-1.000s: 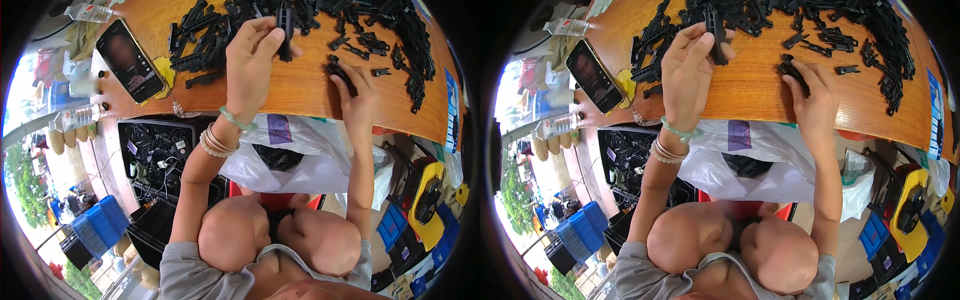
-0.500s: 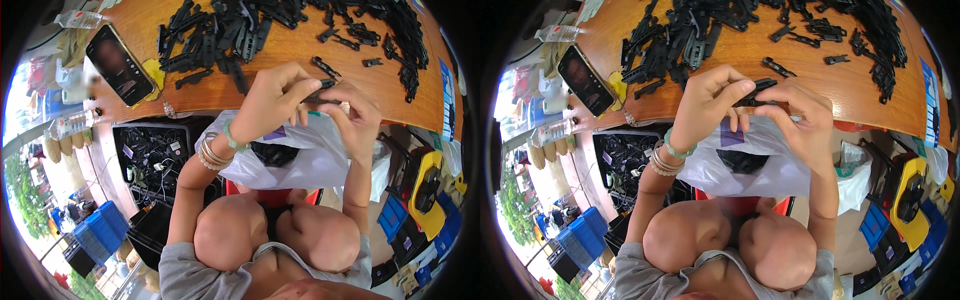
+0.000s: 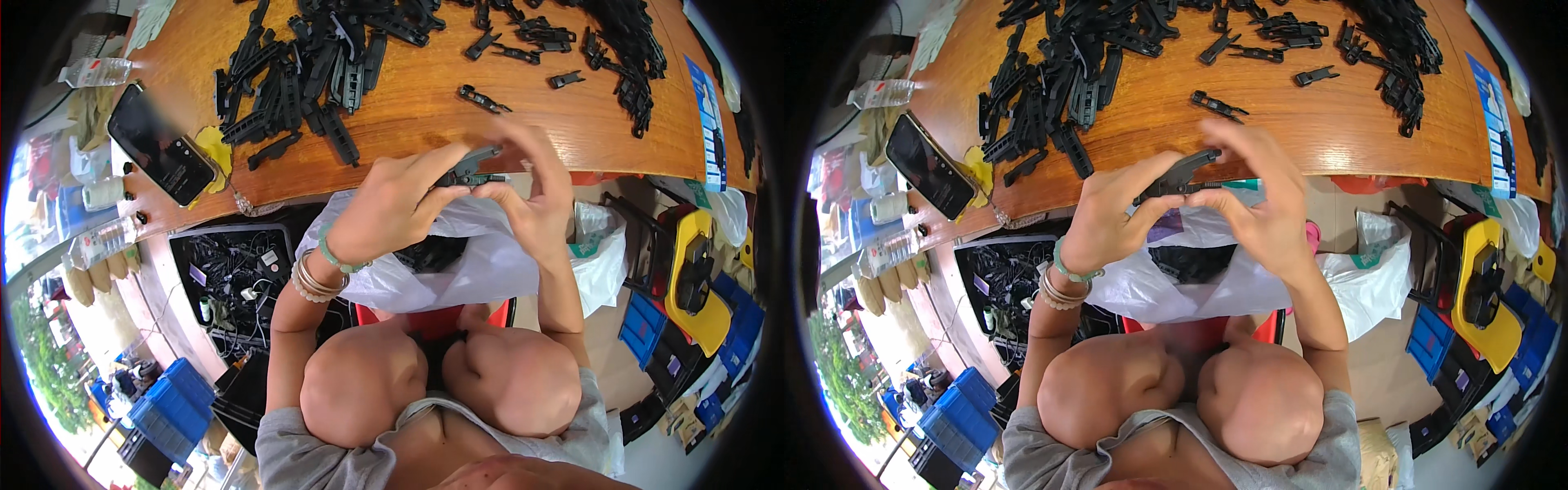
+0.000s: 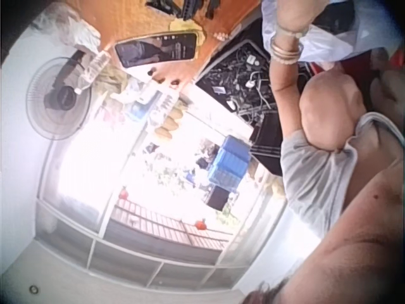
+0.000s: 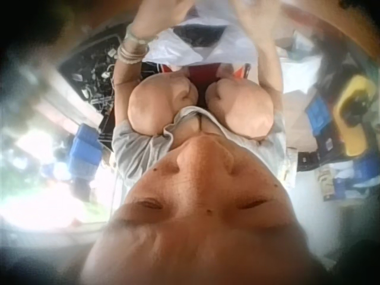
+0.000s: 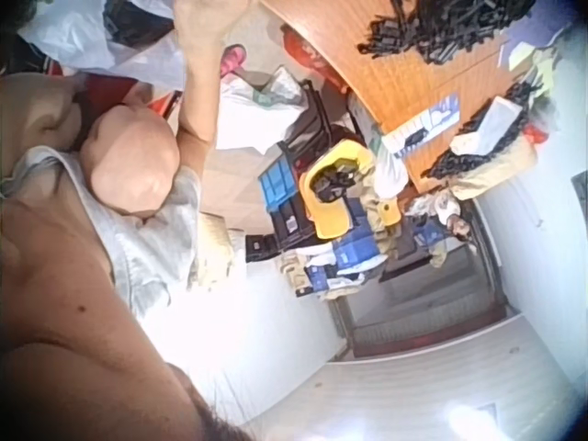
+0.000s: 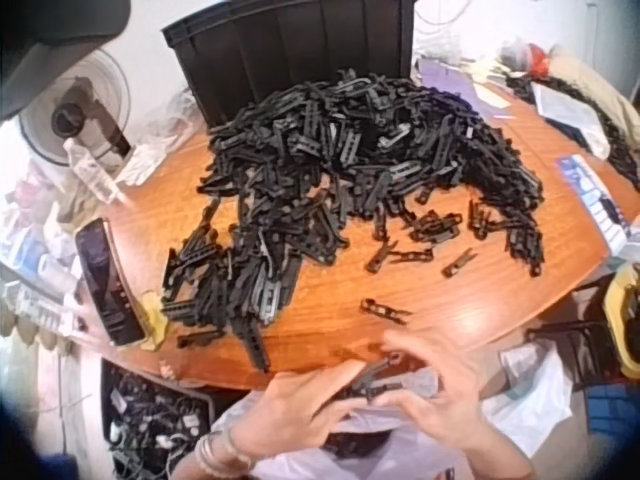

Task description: The person picks up small black plastic components from a large pile on a wooden table and snaps them together by hand. They repeatedly take one piece from the pile and attach it to another partially assembled unit before placing the assembly into a white plastic bag.

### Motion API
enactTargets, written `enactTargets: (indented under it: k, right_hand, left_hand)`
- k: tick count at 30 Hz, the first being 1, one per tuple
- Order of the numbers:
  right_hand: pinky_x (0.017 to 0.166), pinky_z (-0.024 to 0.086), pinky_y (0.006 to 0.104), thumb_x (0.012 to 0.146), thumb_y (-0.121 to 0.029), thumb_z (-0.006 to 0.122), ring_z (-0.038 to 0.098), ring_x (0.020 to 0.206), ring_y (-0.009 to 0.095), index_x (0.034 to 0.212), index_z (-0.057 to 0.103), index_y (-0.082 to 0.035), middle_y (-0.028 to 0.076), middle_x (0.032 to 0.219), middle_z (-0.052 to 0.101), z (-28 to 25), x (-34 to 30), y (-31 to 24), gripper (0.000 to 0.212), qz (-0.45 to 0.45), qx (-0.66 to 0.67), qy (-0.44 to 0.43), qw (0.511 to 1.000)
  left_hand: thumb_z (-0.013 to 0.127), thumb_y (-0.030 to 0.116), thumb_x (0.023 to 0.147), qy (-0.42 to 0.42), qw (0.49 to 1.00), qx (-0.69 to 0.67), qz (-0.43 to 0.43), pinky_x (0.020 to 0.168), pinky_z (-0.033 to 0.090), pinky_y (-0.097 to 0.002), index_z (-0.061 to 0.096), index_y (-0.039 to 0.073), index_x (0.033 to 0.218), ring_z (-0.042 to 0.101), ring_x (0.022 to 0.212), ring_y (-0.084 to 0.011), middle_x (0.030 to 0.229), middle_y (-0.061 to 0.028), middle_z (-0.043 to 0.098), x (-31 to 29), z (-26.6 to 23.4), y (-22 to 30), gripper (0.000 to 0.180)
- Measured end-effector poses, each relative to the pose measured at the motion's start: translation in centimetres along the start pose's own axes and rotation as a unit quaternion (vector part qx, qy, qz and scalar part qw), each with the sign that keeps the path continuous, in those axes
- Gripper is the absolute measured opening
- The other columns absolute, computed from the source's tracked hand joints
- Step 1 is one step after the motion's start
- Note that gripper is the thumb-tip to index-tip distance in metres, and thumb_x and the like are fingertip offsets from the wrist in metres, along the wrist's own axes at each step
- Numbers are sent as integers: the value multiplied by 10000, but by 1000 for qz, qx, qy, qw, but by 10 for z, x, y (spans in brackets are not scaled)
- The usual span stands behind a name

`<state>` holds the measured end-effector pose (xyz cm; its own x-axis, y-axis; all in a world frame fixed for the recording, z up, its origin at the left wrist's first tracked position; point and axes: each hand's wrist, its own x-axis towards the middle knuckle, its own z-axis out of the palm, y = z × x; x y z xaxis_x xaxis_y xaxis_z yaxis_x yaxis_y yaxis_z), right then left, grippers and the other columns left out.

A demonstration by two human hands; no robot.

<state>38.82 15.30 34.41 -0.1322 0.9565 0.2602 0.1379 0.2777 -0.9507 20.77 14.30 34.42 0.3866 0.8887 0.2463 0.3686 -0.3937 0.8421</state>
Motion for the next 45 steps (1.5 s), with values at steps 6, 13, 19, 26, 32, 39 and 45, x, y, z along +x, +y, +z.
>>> enactTargets:
  k: [6, 13, 19, 26, 32, 39, 45]
  right_hand:
    - [665, 488, 284, 648, 11, 735, 629, 722, 209, 903, 657, 10, 105, 803, 652, -7, -4, 13, 266, -51, -63, -45, 996]
    - [632, 473, 301, 683, -12, 728, 618, 719, 208, 904, 657, 1, 95, 832, 657, -8, 0, 13, 233, 1, -34, -70, 997]
    - [671, 475, 309, 701, 5, 716, 623, 747, 231, 915, 659, 4, 107, 827, 650, -22, -9, 11, 221, 42, 25, -381, 923]
    - [662, 458, 354, 732, -40, 696, 580, 754, 281, 863, 634, 2, 116, 844, 612, -13, 15, 10, 151, -8, -143, -134, 981]
    - [703, 438, 383, 725, 4, 673, 539, 837, 280, 843, 639, -22, 90, 915, 586, -9, 37, 34, 125, -162, -408, -1, 898]
    - [611, 450, 323, 702, 45, 679, 581, 710, 259, 871, 652, 1, 110, 798, 606, -16, 26, 9, 177, -107, -154, -77, 979]
    - [600, 460, 314, 668, 71, 693, 583, 705, 253, 851, 656, 8, 112, 790, 604, -21, 26, 1, 197, -140, -116, -134, 974]
  left_hand:
    - [671, 55, 782, -6, 1000, -3, 16, 608, 492, -376, 563, -25, 1085, 617, 737, -362, 892, -201, 624, -1, 3, -2, 331]
    - [693, 83, 782, -7, 997, -61, -51, 606, 497, -331, 602, 3, 1062, 614, 671, -331, 843, -170, 647, 0, 1, 0, 304]
    - [673, 83, 808, 112, 992, -4, -63, 559, 471, -280, 643, 20, 990, 599, 615, -282, 791, -122, 657, -2, -31, -31, 196]
    - [589, -8, 767, 184, 900, 395, -21, 606, 482, -345, 631, 19, 940, 599, 697, -289, 823, -116, 579, 35, -44, -50, 180]
    - [608, -35, 667, 89, 929, 359, 12, 620, 483, -381, 597, 22, 971, 589, 771, -304, 836, -122, 541, 34, -31, -49, 310]
    - [634, -61, 782, 133, 985, 84, 63, 667, 520, -267, 589, -18, 1003, 642, 815, -165, 987, -116, 644, 33, -24, -28, 230]
    - [539, 5, 897, -67, 957, -186, -214, 636, 496, -207, 612, -57, 1098, 593, 738, -93, 965, -108, 627, 29, -25, 1, 222]
